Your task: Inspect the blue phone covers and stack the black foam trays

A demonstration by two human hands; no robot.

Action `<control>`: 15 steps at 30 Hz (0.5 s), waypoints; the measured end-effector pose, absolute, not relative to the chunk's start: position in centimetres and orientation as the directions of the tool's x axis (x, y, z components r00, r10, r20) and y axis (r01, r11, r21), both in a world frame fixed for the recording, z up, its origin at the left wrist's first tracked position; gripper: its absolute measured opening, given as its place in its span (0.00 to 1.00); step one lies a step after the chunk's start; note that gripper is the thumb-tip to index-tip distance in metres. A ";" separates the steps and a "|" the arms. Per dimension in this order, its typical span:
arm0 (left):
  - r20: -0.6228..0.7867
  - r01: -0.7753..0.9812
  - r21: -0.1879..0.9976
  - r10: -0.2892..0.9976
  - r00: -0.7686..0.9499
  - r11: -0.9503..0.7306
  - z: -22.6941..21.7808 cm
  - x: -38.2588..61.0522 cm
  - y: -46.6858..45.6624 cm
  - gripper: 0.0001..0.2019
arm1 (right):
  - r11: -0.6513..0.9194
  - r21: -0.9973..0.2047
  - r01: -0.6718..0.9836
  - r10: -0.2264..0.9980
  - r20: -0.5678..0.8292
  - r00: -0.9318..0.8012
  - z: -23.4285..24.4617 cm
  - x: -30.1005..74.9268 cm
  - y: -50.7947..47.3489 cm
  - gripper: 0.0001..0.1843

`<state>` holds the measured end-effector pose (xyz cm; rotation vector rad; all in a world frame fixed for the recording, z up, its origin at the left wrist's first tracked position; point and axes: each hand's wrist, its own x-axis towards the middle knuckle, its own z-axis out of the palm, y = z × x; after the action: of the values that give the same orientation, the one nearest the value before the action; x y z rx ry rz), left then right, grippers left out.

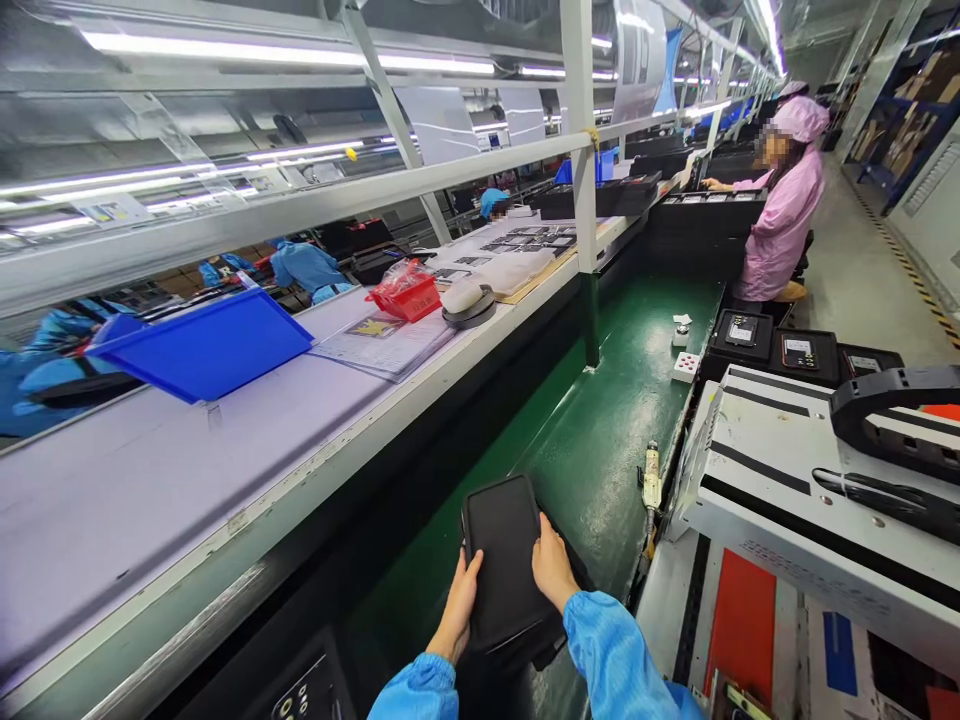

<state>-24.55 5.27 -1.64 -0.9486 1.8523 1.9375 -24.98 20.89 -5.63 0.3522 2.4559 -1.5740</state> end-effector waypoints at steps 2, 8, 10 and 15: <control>-0.646 -0.624 0.763 -0.228 -0.729 -0.168 -1.3 -24.4 5.4 0.38 | 0.396 -0.873 0.285 0.091 -0.271 -0.958 -5.2 -25.1 20.9 0.32; -0.705 -0.658 0.710 -0.252 -0.663 -0.252 -0.9 -22.8 5.3 0.37 | 0.399 -0.878 0.265 0.022 -0.280 -0.960 -4.7 -24.7 21.2 0.32; -0.777 -0.722 0.628 -0.181 -0.603 -0.290 -1.4 -22.5 5.4 0.36 | 0.397 -0.850 0.347 0.016 -0.371 -0.928 -5.0 -24.7 21.6 0.32; -0.848 -0.786 0.511 -0.051 -0.528 -0.349 -2.3 -22.3 5.7 0.32 | 0.319 -0.854 0.411 -0.006 -0.435 -0.900 -5.4 -24.9 23.1 0.34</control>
<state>-22.26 5.68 -2.29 -1.1154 1.3793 1.9266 -24.90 23.08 -5.35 0.3610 2.2327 -1.6060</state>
